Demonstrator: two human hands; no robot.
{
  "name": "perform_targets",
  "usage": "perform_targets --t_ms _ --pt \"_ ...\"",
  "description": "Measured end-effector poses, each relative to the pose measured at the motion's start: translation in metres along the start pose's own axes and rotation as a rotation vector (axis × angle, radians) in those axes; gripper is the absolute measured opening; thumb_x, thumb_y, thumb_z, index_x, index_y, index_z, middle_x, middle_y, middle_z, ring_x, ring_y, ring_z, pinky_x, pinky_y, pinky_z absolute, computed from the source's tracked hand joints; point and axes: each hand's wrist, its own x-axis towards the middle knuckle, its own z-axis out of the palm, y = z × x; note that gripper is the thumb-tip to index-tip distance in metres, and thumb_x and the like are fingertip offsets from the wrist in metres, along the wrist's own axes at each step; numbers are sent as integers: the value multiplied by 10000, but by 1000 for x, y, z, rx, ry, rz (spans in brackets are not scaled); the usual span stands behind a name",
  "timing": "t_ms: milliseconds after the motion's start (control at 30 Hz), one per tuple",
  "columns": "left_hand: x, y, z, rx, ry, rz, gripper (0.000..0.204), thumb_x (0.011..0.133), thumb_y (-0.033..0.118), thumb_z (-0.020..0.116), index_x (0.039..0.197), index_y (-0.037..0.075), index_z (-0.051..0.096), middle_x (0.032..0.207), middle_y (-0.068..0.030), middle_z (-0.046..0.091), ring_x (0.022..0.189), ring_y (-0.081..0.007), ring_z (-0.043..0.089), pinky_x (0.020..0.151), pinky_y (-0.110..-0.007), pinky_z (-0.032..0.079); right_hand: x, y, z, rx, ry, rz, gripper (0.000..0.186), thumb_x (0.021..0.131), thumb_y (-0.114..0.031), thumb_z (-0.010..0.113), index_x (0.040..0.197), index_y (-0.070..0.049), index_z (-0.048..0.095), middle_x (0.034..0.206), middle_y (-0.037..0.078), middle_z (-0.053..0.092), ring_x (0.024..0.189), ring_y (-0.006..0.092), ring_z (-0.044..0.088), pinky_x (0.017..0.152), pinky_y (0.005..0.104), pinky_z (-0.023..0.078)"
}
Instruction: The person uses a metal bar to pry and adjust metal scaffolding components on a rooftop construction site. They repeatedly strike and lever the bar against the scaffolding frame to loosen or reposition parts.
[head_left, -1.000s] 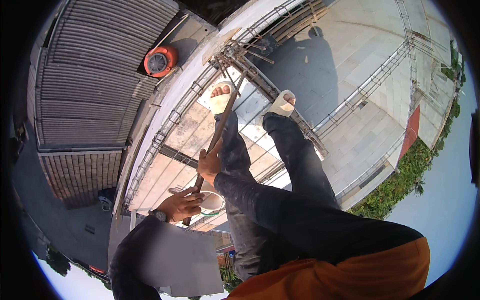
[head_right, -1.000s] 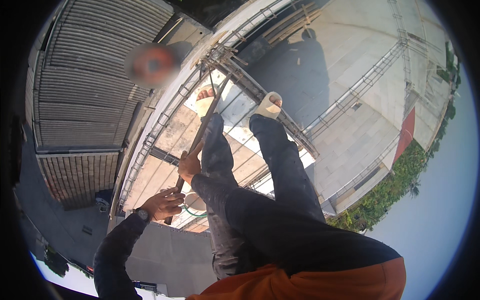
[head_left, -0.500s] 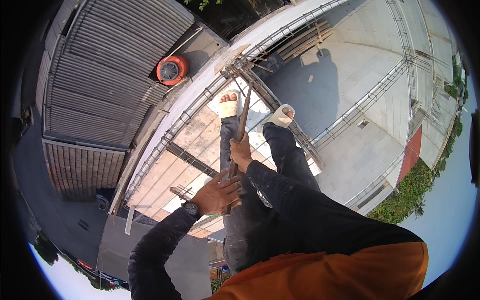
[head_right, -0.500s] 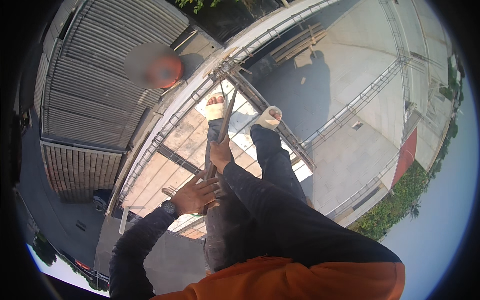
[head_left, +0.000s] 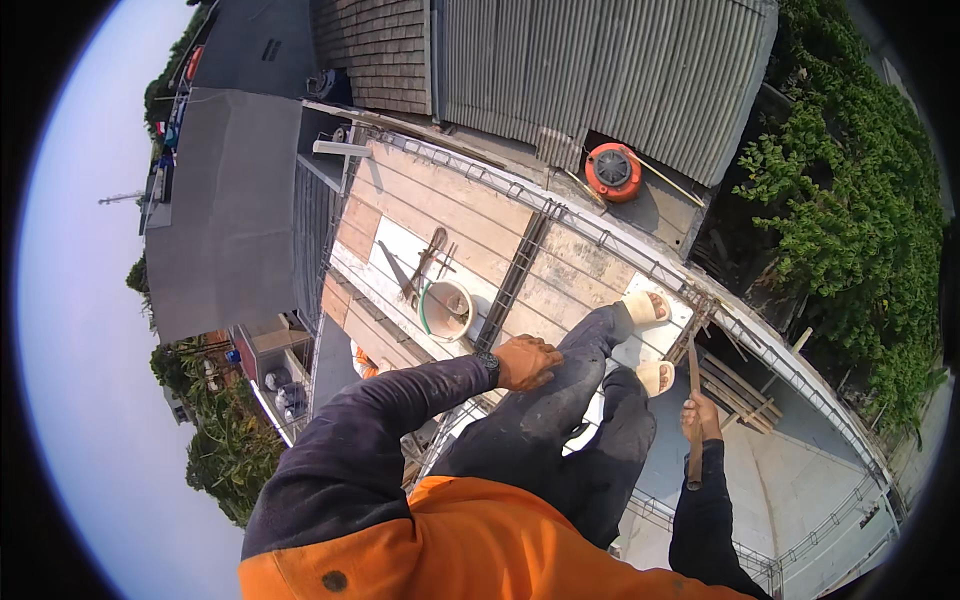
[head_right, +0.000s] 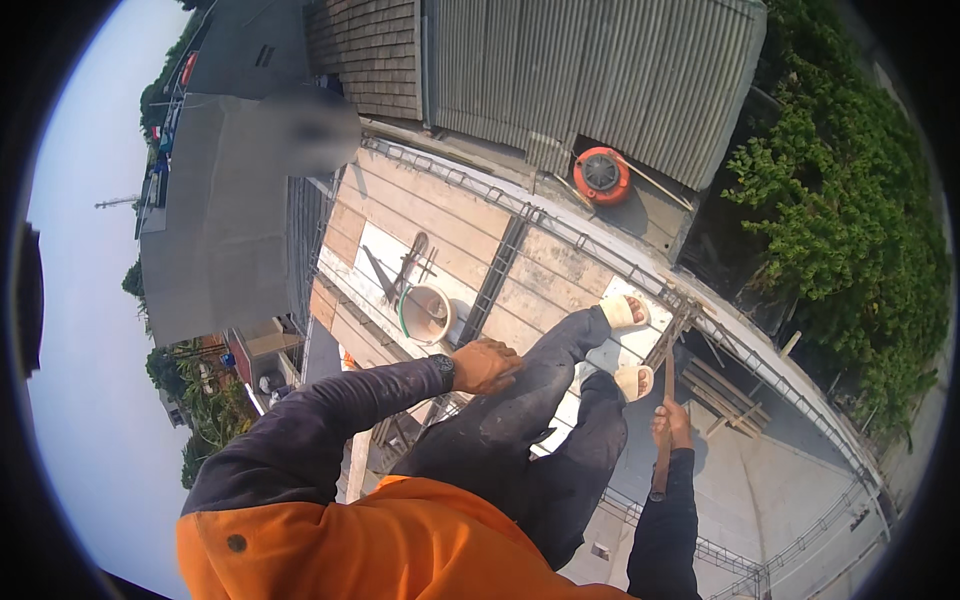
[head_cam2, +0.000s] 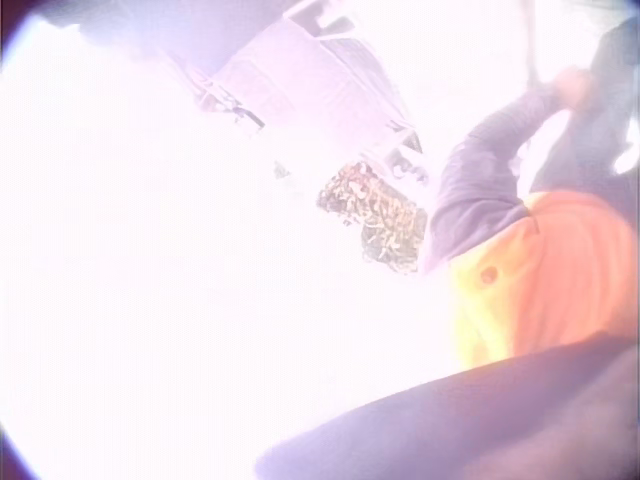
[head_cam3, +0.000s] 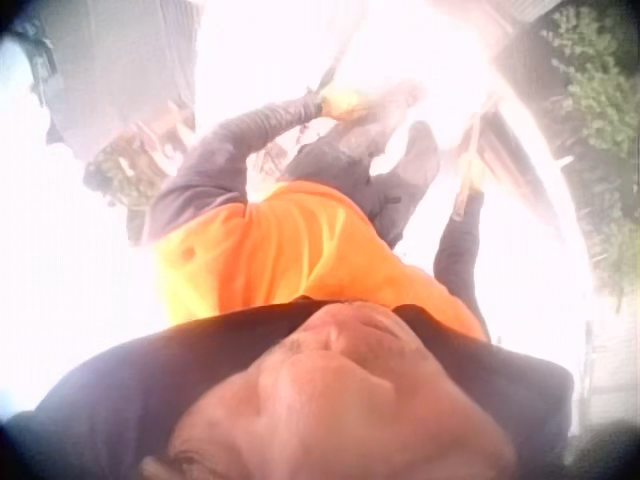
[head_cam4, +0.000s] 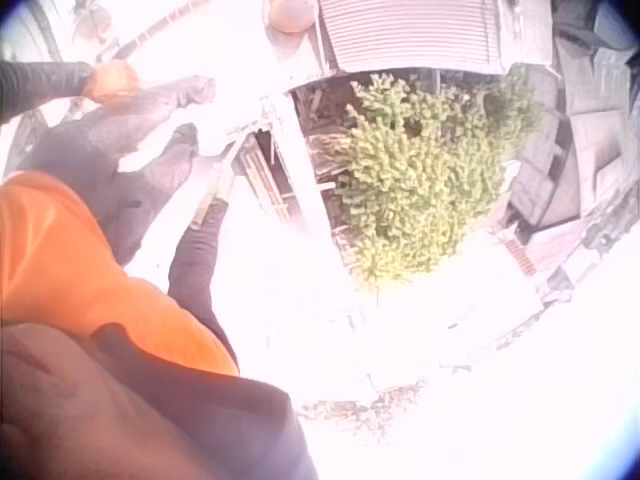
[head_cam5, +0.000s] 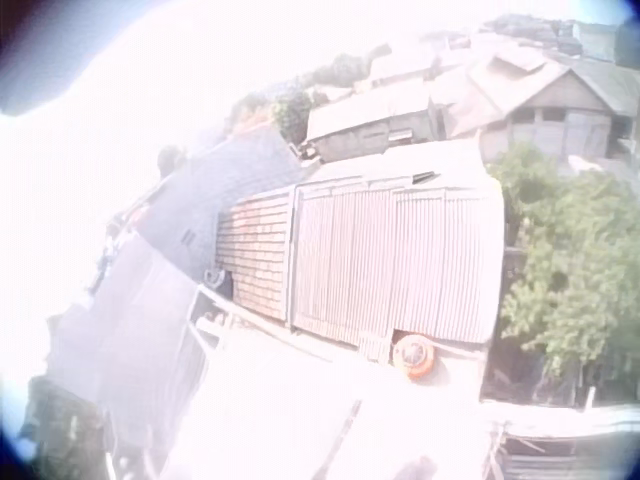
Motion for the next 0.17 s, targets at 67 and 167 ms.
perform_targets --t_ms 67,167 --pt "-40 -15 22 -32 -29 -222 399 966 313 620 1291 81 613 1281 -182 657 1247 -384 599 1083 -500 457 30 7 -28 546 -345 83 276 1038 -318 618 979 -58 549 700 -9 521 523 90 492 460 230 441" --pt "-103 -24 64 -117 -132 -494 474 961 390 632 1345 114 603 1333 -199 637 1301 -382 576 1095 -496 456 40 6 -32 521 -367 -7 384 1028 -345 644 1129 16 558 750 28 517 558 88 497 594 192 525"
